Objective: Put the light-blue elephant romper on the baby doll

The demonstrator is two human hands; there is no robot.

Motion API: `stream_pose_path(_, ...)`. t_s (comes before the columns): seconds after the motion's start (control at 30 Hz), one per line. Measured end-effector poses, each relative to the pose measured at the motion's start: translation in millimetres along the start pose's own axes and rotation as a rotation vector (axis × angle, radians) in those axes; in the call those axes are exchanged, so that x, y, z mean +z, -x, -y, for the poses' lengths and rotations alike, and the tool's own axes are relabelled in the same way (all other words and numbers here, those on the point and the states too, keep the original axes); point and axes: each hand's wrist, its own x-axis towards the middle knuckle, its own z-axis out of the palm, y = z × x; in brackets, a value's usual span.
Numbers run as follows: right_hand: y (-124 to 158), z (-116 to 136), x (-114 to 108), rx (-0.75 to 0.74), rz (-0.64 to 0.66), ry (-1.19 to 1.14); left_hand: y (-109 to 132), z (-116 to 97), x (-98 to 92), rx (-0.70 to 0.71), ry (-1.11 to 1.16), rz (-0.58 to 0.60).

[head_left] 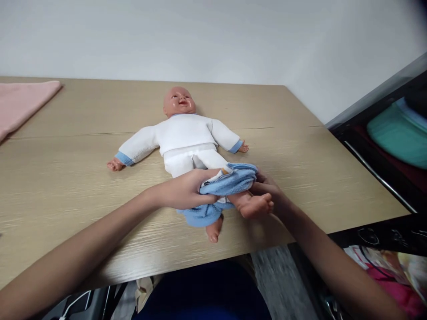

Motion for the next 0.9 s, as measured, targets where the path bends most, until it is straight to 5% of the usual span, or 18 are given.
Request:
stream_pose_path(0.13,-35.8,-3.9,-22.4,0.077,0.500,-0.080,2.6,-11.7,-1.0,-0.133,-0.125,0.026)
stream_pose_path(0.27,-56.3,-3.1,-30.5,0.037,0.653,-0.061,12.0,-22.6,2.3,-0.258,-0.236,-0.160)
stream_pose_path(0.37,-64.2,2.2,-30.1,-0.008,0.681,-0.018,26.0,-26.6,2.6,-0.315,-0.244,-0.312)
stream_pose_path(0.5,-70.3,7.6,-24.6,-0.075,0.729,0.073,56.5,-23.1,2.4,-0.390,-0.199,-0.374)
stream_pose_path(0.67,-75.7,9.9,-8.0,-0.082,0.597,0.081,95.6,-9.4,3.9,-0.454,-0.082,-0.415)
stream_pose_path(0.77,-82.0,10.4,5.1,-0.038,0.534,0.047,104.1,-1.1,0.9,-0.456,-0.054,-0.455)
stream_pose_path(0.9,-95.4,7.1,21.8,-0.022,0.440,0.028,97.6,15.5,-7.6,-0.315,-0.208,-0.667)
